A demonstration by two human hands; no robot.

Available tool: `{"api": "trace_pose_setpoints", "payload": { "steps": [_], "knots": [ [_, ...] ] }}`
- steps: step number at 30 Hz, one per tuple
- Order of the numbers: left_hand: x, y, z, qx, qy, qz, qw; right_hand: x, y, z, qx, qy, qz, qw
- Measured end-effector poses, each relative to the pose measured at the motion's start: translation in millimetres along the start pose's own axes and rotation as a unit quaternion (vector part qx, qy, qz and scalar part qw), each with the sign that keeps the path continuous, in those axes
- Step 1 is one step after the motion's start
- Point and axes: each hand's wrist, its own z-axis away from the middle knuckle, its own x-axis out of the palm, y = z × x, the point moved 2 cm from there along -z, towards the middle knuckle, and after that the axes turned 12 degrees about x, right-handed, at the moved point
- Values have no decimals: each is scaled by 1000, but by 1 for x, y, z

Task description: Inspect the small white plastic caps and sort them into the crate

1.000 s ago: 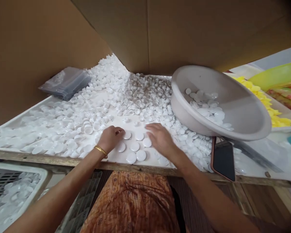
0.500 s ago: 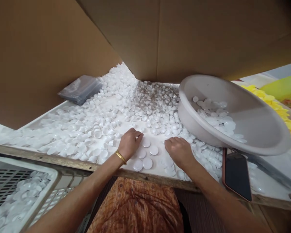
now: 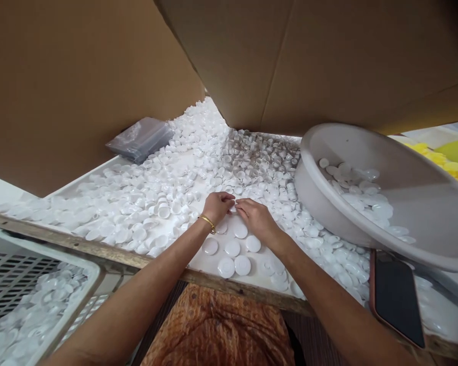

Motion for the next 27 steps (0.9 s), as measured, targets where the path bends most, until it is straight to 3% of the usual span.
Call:
{"api": "trace_pose_setpoints", "payload": {
  "steps": [8,16,27],
  "knots": [
    [3,9,-3,60,-3,-149,987,11,8,4,-3,-13,40,999],
    [8,5,-4,36,-38,-138,989,3,11,5,11,47,15,999],
    [9,6,0,8,-80,-120,990,4,7,10,-48,-1,114,992]
  ]
}}
